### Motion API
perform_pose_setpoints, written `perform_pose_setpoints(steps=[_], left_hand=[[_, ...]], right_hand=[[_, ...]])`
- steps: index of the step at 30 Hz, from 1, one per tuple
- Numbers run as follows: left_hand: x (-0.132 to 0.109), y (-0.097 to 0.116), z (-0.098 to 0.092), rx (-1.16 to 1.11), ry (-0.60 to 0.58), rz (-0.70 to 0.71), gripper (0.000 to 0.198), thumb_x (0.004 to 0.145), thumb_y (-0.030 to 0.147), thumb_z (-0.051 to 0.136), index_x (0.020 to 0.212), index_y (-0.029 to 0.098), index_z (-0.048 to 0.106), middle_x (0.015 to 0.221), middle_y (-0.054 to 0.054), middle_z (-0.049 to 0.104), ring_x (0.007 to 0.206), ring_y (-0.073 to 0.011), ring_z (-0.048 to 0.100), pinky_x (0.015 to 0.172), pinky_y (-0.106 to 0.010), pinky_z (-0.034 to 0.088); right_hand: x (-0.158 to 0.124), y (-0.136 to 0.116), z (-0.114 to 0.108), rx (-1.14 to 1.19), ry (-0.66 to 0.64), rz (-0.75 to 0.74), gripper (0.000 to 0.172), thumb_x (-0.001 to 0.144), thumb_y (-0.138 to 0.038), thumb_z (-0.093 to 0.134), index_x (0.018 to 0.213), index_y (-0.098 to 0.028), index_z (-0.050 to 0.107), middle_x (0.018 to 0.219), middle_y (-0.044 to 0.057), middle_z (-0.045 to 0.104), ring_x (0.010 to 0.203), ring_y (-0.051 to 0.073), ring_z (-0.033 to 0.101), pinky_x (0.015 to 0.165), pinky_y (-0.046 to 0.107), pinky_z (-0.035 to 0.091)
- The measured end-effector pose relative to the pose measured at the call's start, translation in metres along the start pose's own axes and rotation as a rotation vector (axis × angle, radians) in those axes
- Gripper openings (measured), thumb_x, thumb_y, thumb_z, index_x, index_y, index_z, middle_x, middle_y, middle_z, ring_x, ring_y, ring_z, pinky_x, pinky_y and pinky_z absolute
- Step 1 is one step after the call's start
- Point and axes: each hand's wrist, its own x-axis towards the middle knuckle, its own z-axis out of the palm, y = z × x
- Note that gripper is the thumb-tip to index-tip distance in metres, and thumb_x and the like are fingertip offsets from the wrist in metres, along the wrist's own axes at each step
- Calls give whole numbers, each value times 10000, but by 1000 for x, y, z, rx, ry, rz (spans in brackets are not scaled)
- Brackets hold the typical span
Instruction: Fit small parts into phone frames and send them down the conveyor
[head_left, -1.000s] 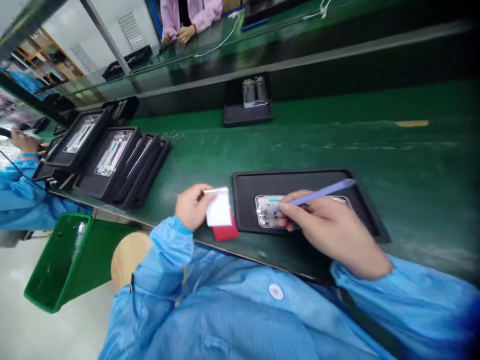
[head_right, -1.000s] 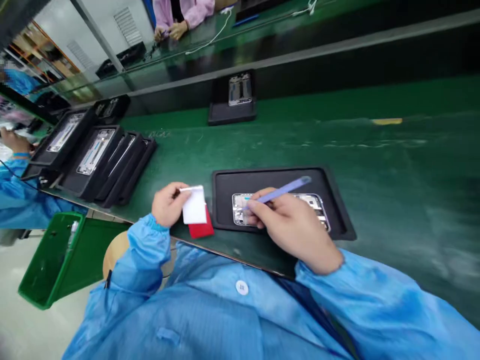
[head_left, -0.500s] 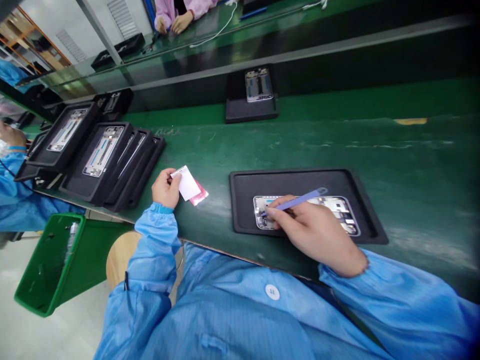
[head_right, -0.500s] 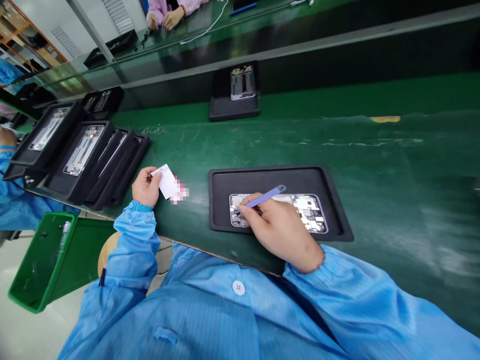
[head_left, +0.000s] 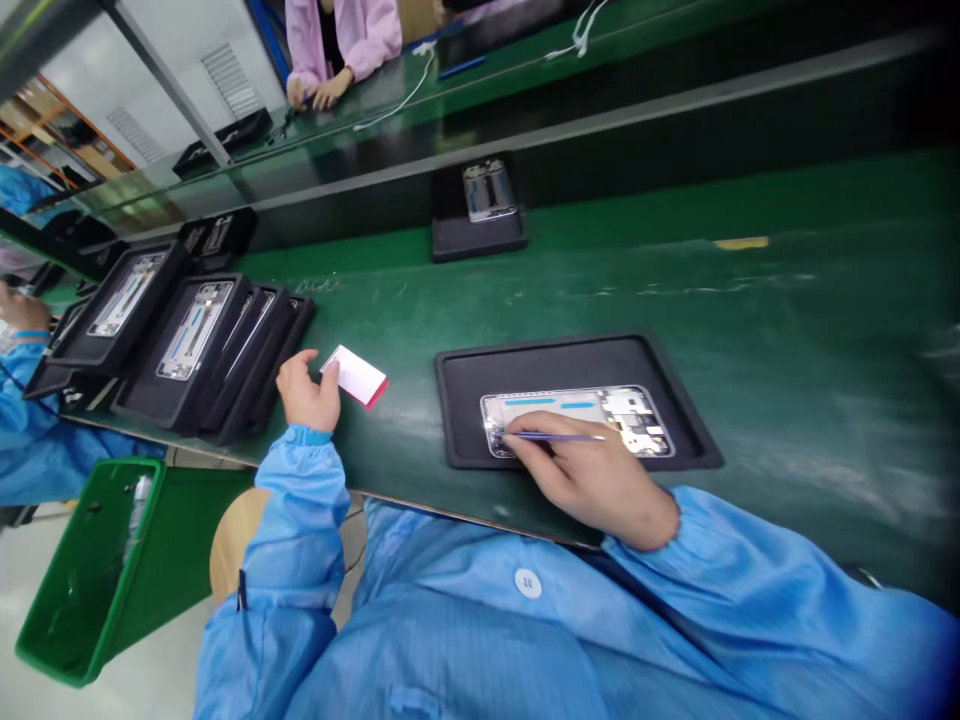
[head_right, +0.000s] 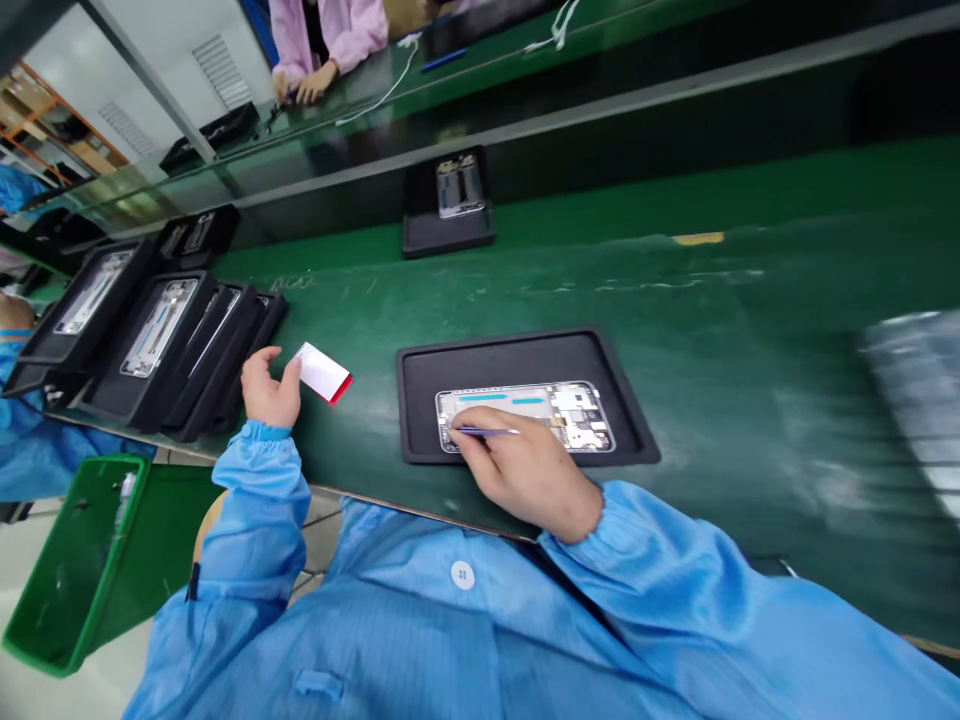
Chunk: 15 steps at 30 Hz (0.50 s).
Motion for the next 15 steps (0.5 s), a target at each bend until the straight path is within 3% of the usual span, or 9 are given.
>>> perform_pose_setpoints(steps=[4,9,13,15], left_hand=[[-1,31,-17,32,94,187,364,931,401,710,1217,182,660,1217,-156,684,1230,-341,621,1149,-535,439],[-12,79,-30,-4,109,328,341,943,370,702,1226,192,639,1270,-155,668,1256,-326,606,1147,-518,446],[-32,104,-29,-61,35,354,312,961,369,692,1221,206,638,1277,-146,664,1278,-323,607,1151,-515,467],[-45,109,-22,-114,-48,377,297,970,364,680,1225,217,643,1284,-143,664,1286,-324,613,1146,-515,486]], right_hand=[[0,-2,1,7,-5,-22,203,1078,-294,554,1007,-226,732,981,37,827,876,202,789,824,315,605],[2,5,4,28,-9,-39,218,1077,-286,541,1000,-210,730,968,48,823,880,214,781,816,332,595],[7,-2,6,103,-10,-14,218,1061,-289,549,984,-204,734,951,60,814,869,214,771,822,338,600],[5,-12,-8,166,47,33,203,1053,-284,556,965,-207,722,930,59,800,866,207,764,832,339,607]])
